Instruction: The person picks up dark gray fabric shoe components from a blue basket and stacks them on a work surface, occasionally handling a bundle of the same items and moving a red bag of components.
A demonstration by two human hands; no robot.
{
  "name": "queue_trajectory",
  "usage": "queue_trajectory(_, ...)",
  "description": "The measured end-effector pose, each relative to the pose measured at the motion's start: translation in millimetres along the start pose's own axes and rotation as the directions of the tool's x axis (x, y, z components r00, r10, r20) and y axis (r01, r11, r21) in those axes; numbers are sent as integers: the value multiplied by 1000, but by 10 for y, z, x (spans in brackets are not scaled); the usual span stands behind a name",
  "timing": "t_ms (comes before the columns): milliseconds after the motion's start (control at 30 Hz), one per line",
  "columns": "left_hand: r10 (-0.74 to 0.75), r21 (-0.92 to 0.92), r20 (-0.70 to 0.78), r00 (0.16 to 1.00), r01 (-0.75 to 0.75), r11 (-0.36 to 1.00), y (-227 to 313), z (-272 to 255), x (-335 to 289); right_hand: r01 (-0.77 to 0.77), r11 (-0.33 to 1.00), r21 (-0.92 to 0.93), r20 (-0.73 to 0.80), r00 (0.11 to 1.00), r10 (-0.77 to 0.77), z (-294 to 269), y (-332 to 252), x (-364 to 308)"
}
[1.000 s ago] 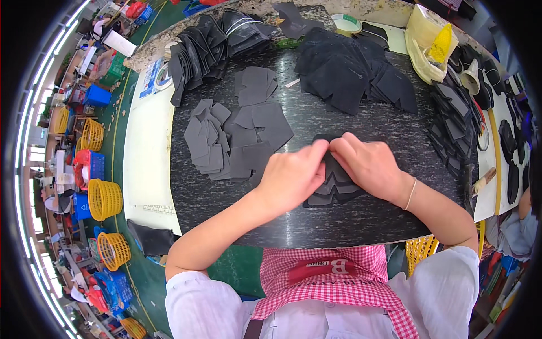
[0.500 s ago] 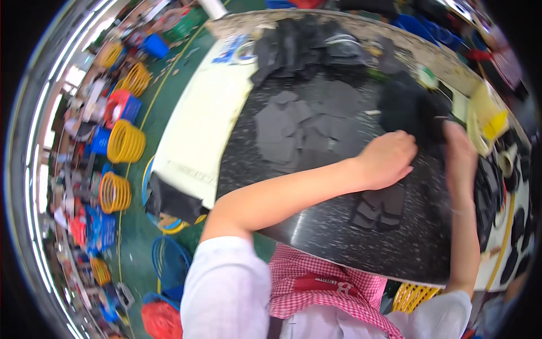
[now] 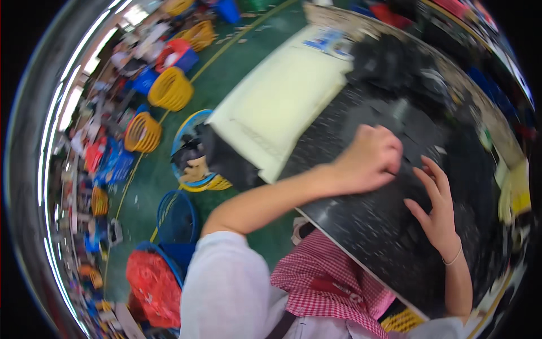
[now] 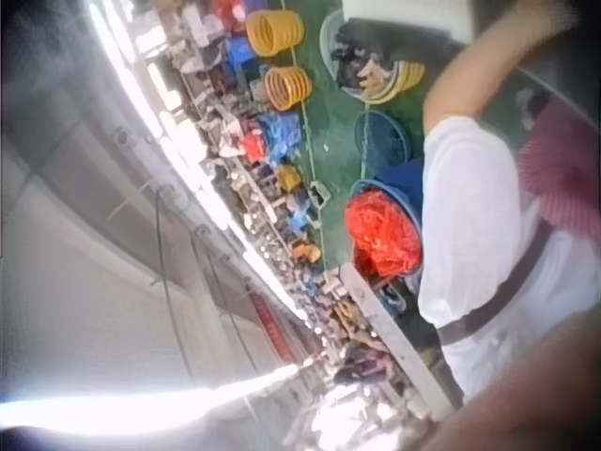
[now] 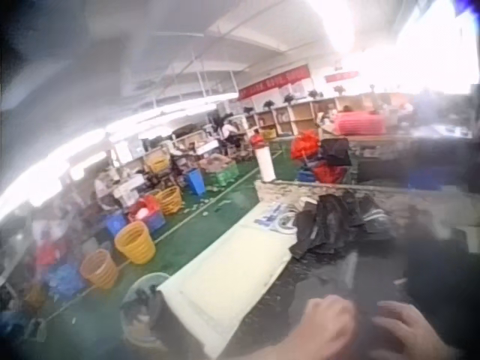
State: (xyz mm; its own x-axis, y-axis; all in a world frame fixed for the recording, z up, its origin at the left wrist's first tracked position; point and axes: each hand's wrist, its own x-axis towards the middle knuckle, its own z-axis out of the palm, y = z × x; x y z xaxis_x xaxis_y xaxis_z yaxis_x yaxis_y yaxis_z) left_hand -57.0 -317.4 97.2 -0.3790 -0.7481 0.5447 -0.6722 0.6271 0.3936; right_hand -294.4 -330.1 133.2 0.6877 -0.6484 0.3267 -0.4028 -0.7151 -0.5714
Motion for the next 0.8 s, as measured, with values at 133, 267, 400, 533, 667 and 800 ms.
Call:
queue_trajectory(133, -418, -942, 174, 892, 274, 192, 472, 94, 91, -377, 869, 319, 33, 921, 388, -116, 186, -78)
queue_trajectory(267, -465, -954, 287, 837, 296, -56, 492, 117, 69, 81, 997, -19, -303, 950, -83, -138, -369, 129)
queue_trajectory(400, -313, -885, 440, 842, 346, -312, 517, 272, 16, 180, 949, -260, 16, 983, -183, -316, -272, -5)
queue_trajectory(533, -215, -807, 524, 824, 401, -433, 672, 295, 5, 368, 838, -402, -22, 911, -411, -379, -211, -194)
queue_trajectory(667, -187, -842, 459, 869, 357, -405, 802, 366, 39, 360, 826, -433, -5, 916, -401, -441, -299, -306)
queue_trajectory(800, -248, -833, 546, 801, 484, -269, 932, 367, 77, 549, 656, -519, 114, 805, -583, -468, -235, -559)
